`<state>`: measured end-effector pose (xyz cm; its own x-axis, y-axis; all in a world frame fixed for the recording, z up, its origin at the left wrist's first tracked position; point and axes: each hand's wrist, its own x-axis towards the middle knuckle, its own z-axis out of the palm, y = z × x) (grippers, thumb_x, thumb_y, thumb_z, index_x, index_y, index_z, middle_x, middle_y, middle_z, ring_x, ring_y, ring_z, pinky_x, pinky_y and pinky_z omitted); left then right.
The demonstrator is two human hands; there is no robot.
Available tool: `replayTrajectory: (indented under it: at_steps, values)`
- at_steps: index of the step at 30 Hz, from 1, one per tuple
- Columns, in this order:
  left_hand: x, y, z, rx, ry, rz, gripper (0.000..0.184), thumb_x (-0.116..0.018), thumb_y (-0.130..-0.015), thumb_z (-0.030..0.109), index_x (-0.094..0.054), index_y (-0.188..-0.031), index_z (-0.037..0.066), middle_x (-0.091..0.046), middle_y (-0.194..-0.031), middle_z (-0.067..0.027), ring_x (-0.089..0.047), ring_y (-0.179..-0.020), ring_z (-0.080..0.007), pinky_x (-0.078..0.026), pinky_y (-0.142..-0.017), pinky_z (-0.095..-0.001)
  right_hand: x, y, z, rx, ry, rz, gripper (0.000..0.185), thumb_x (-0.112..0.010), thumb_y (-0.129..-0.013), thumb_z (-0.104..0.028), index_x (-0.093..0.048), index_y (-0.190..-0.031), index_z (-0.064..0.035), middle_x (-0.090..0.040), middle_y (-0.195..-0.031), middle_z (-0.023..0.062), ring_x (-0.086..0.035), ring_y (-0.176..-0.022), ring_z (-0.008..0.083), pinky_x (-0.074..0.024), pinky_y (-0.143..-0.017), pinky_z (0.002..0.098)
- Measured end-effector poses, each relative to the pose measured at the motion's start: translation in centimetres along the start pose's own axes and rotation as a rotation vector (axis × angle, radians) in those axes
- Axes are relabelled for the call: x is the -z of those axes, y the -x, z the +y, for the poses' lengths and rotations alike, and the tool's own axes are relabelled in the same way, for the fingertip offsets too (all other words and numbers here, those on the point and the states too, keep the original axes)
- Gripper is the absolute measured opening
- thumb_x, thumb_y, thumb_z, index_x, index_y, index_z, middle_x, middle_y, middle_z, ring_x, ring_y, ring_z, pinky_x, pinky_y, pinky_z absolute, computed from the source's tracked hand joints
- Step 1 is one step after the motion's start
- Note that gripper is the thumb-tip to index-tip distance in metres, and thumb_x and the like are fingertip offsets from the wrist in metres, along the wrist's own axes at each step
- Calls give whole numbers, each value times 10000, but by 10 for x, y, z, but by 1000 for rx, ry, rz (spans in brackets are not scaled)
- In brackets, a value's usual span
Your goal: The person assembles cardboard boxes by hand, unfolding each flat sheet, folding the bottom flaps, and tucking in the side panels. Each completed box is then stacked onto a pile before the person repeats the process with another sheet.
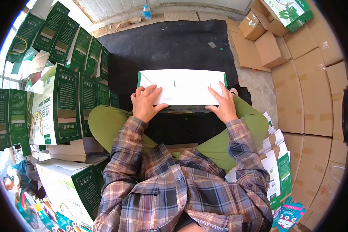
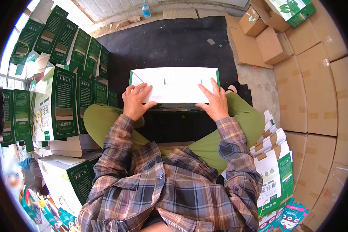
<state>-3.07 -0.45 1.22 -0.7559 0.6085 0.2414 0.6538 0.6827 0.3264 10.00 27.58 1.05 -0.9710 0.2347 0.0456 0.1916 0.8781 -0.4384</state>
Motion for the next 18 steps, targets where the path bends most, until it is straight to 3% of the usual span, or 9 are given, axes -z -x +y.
replayTrajectory:
  at_steps: [3,8,10,18]
  values:
    - [-3,0,-2,12,-30,-49,545,-743,-659,455,-637,-1115,176,-569,-1192,-13,-442,-1118,-294,-320,-889,-510,-2,1,1,44,39,39,644,-806,-632,-277,-576,-1232,-235,-320,-1422,138,-377,-1179,404,-378,-977,473]
    - [-5,1,-5,-18,-76,-121,509,-746,-648,454,-653,-1071,187,-585,-1135,4,-451,-1094,-270,-319,-856,-469,-3,4,2,27,64,-38,564,-784,-671,-277,-605,-1201,-207,-324,-1419,141,-337,-1224,410,-315,-1030,474]
    - [-5,1,-6,-23,-81,-140,506,-740,-649,465,-654,-1064,188,-587,-1126,6,-455,-1091,-264,-317,-842,-474,-8,5,7,101,106,31,533,-801,-638,-290,-640,-1139,-201,-383,-1373,149,-377,-1166,425,-388,-951,484]
    - [-7,4,-7,-37,-75,-145,497,-725,-647,496,-664,-1041,199,-587,-1069,10,-467,-1063,-252,-312,-826,-476,-5,10,3,90,110,-17,491,-787,-660,-292,-646,-1118,-182,-395,-1356,148,-385,-1148,435,-380,-950,491]
